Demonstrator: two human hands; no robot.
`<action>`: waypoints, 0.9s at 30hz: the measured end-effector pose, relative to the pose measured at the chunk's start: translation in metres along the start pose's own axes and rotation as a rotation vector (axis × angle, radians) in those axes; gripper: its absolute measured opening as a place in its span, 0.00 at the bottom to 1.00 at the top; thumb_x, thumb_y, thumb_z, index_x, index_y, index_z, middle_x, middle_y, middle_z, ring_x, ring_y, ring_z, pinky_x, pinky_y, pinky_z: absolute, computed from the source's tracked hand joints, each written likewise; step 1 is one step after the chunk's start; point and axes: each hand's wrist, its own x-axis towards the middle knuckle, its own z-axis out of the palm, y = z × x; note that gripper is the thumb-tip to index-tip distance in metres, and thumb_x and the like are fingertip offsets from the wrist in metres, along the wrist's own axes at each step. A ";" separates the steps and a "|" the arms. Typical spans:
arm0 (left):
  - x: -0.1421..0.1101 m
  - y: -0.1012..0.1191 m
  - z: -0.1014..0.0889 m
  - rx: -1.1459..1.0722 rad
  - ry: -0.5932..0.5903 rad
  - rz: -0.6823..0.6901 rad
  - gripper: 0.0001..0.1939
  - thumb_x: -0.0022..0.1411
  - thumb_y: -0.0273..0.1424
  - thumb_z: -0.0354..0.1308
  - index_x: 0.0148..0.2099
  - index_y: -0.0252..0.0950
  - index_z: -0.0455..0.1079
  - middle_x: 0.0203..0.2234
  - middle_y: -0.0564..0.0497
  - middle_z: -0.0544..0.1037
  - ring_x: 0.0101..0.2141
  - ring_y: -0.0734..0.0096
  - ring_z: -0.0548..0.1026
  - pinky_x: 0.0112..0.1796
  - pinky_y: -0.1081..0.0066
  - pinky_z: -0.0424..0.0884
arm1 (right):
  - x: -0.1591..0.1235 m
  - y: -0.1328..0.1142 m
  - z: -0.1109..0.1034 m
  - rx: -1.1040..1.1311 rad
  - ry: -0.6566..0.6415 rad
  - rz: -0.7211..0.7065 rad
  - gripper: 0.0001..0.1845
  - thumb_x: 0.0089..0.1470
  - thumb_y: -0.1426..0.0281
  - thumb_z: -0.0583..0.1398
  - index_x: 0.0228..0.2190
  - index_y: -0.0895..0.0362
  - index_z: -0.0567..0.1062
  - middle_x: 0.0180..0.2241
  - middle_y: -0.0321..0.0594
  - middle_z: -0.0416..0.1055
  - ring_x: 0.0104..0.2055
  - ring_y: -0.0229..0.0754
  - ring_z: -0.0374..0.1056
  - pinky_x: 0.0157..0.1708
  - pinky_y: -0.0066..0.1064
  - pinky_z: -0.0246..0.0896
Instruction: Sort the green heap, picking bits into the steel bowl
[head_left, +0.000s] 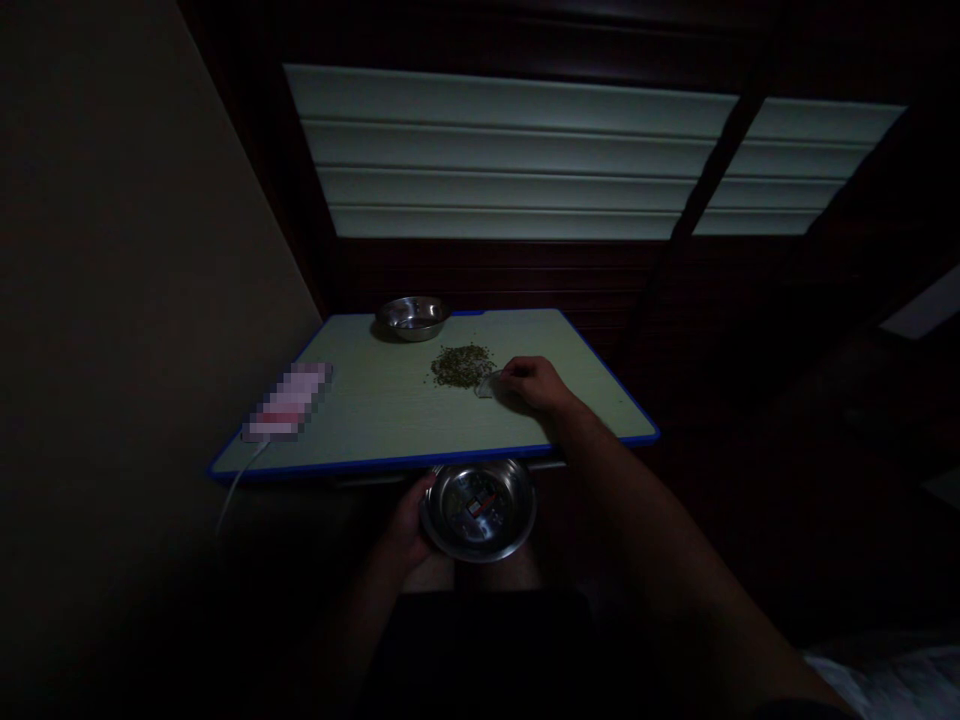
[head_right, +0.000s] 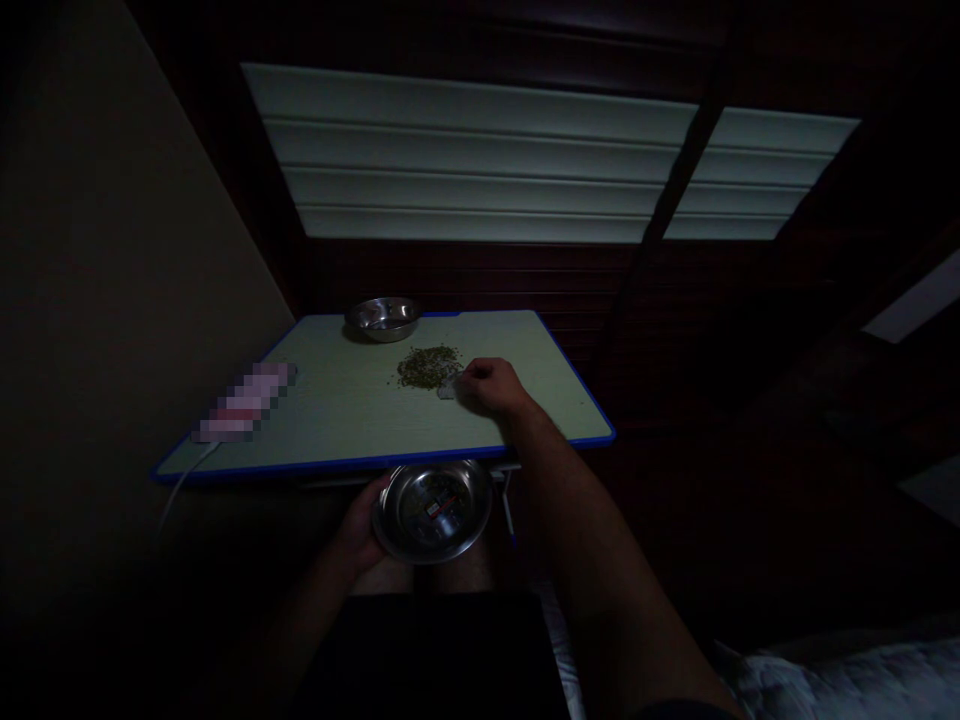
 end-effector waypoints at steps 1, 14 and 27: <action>0.000 0.000 0.000 0.002 -0.002 -0.005 0.08 0.61 0.30 0.57 0.38 0.32 0.76 0.27 0.46 0.83 0.31 0.62 0.80 0.38 0.64 0.75 | 0.000 0.000 0.000 0.009 -0.007 0.005 0.08 0.39 0.67 0.62 0.22 0.59 0.75 0.20 0.34 0.71 0.24 0.35 0.62 0.26 0.26 0.58; -0.008 0.002 0.010 0.015 -0.003 -0.006 0.10 0.63 0.30 0.55 0.36 0.30 0.76 0.26 0.45 0.82 0.29 0.64 0.80 0.37 0.65 0.74 | -0.004 -0.010 -0.003 -0.006 -0.185 0.073 0.05 0.39 0.72 0.64 0.23 0.61 0.77 0.21 0.37 0.73 0.24 0.34 0.64 0.26 0.25 0.59; -0.002 0.004 0.007 0.013 -0.035 0.012 0.11 0.61 0.31 0.55 0.33 0.30 0.77 0.26 0.45 0.82 0.30 0.61 0.79 0.37 0.64 0.74 | -0.026 -0.036 -0.005 -0.192 -0.309 0.073 0.20 0.42 0.76 0.67 0.42 0.61 0.80 0.27 0.38 0.75 0.24 0.33 0.65 0.27 0.24 0.59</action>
